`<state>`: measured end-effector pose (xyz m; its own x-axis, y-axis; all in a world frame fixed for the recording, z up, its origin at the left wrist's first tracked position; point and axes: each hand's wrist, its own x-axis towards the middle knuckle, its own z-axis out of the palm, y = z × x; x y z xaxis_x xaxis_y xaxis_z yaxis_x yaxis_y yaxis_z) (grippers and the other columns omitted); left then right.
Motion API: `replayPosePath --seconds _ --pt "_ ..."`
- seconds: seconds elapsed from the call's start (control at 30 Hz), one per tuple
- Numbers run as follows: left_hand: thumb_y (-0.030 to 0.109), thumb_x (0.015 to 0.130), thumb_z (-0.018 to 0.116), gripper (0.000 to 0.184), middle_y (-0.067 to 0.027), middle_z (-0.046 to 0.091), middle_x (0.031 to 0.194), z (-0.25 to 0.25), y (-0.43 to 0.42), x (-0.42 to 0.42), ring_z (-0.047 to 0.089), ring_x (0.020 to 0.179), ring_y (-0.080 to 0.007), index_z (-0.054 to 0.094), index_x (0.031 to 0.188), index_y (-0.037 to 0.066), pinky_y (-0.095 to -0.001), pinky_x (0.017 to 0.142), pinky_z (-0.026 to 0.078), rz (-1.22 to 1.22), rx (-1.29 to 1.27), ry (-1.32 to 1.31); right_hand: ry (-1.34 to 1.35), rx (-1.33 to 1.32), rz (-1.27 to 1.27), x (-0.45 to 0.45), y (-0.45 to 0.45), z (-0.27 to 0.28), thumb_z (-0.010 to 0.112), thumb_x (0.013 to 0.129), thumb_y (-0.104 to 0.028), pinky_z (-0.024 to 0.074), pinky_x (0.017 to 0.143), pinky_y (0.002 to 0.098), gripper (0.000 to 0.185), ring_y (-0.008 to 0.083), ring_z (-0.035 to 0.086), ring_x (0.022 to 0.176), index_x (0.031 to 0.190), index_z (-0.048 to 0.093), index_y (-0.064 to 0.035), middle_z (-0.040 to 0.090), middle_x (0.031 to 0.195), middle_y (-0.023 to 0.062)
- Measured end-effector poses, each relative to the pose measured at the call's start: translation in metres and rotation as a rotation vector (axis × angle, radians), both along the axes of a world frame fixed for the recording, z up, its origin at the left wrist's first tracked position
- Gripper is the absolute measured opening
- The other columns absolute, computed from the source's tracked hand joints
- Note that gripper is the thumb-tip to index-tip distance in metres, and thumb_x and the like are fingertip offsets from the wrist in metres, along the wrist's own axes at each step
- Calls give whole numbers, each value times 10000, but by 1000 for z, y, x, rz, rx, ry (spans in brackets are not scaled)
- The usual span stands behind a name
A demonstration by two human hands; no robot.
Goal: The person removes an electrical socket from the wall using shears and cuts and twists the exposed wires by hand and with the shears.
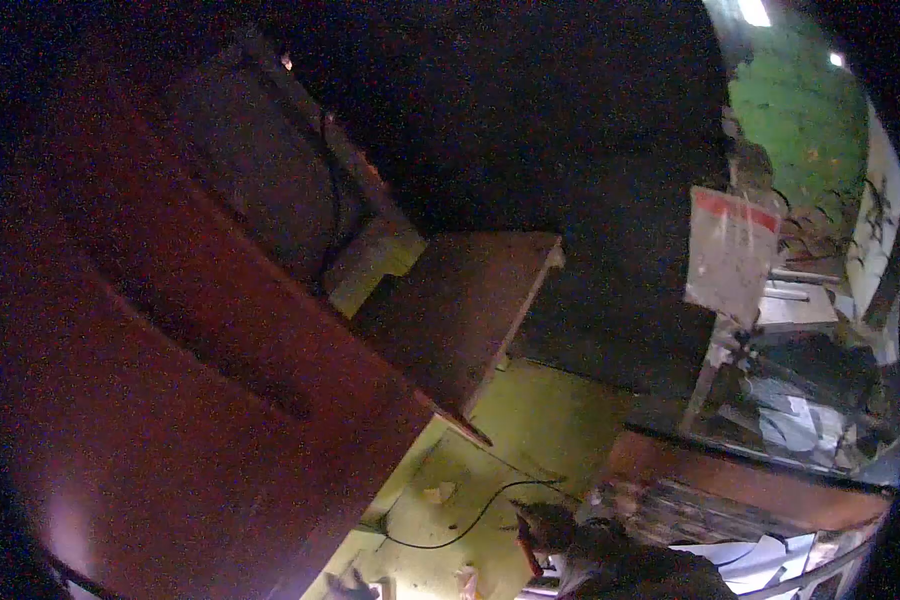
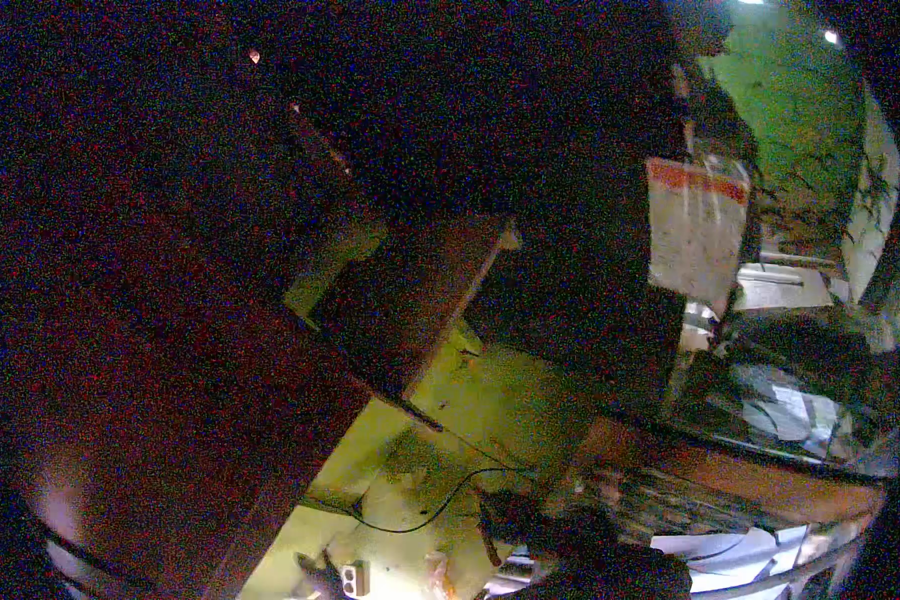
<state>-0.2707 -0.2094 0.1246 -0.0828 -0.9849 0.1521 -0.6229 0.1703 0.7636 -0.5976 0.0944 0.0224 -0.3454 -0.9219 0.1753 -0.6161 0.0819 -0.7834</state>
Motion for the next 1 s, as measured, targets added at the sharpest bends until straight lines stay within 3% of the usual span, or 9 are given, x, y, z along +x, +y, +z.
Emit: replayPosePath --seconds 0.2,0.27,0.33,0.4,0.5,0.63,0.73,0.83,1.0 --pt "285 934 660 379 -116 687 1059 -3 112 -3 632 931 -209 642 1158 -20 -343 826 497 52 122 -160 243 312 308 -12 19 -136 621 865 -439 505 575 483 739 385 628 631 1394 397 27 645 733 177" --pt "289 934 658 378 -118 688 1060 -11 142 8 635 932 -212 644 1157 -16 -344 826 499 53 159 -182 127 121 301 -31 14 -180 627 862 -440 497 569 492 713 381 628 628 1345 432 48 645 736 182" --pt "292 934 656 377 -119 689 1060 -14 166 13 638 932 -214 646 1155 -13 -346 827 501 59 188 -204 -472 150 145 -49 10 -173 655 841 -427 488 580 500 676 378 628 647 1247 489 89 645 751 194" --pt "296 934 655 377 -121 690 1060 -29 193 23 641 933 -217 648 1153 -10 -347 827 503 70 226 -215 -513 314 79 -68 17 -87 686 809 -397 487 608 494 664 384 630 684 1190 513 118 644 770 205" --pt "301 934 652 376 -123 691 1060 -40 213 20 645 933 -221 652 1151 -5 -350 828 506 67 255 -235 158 91 233 -81 10 -64 704 788 -374 489 618 493 674 399 632 707 1188 507 132 643 788 220" --pt "309 934 649 374 -126 693 1061 -39 234 23 651 934 -226 656 1147 1 -353 830 510 78 282 -249 346 -79 493 -7 -14 -79 725 766 -355 518 665 492 614 418 657 756 1154 539 83 650 785 245" --pt "314 934 646 374 -129 695 1061 -50 266 28 656 935 -230 659 1145 6 -356 831 513 89 301 -282 -455 399 835 74 -22 -29 294 1039 -378 520 675 443 527 309 669 662 923 648 -5 640 620 158" --pt "319 934 644 373 -131 696 1062 -120 297 39 660 936 -234 662 1142 10 -358 832 516 86 287 -296 -86 88 869 135 27 -140 439 982 -368 506 687 464 382 344 659 760 1032 606 -27 656 772 177" --pt "328 934 640 372 -135 699 1062 -104 308 24 668 937 -241 667 1138 18 -362 833 521 128 343 -327 -25 -247 875 117 -4 -88 690 816 -356 504 642 507 459 389 660 786 1080 531 -17 675 799 162"
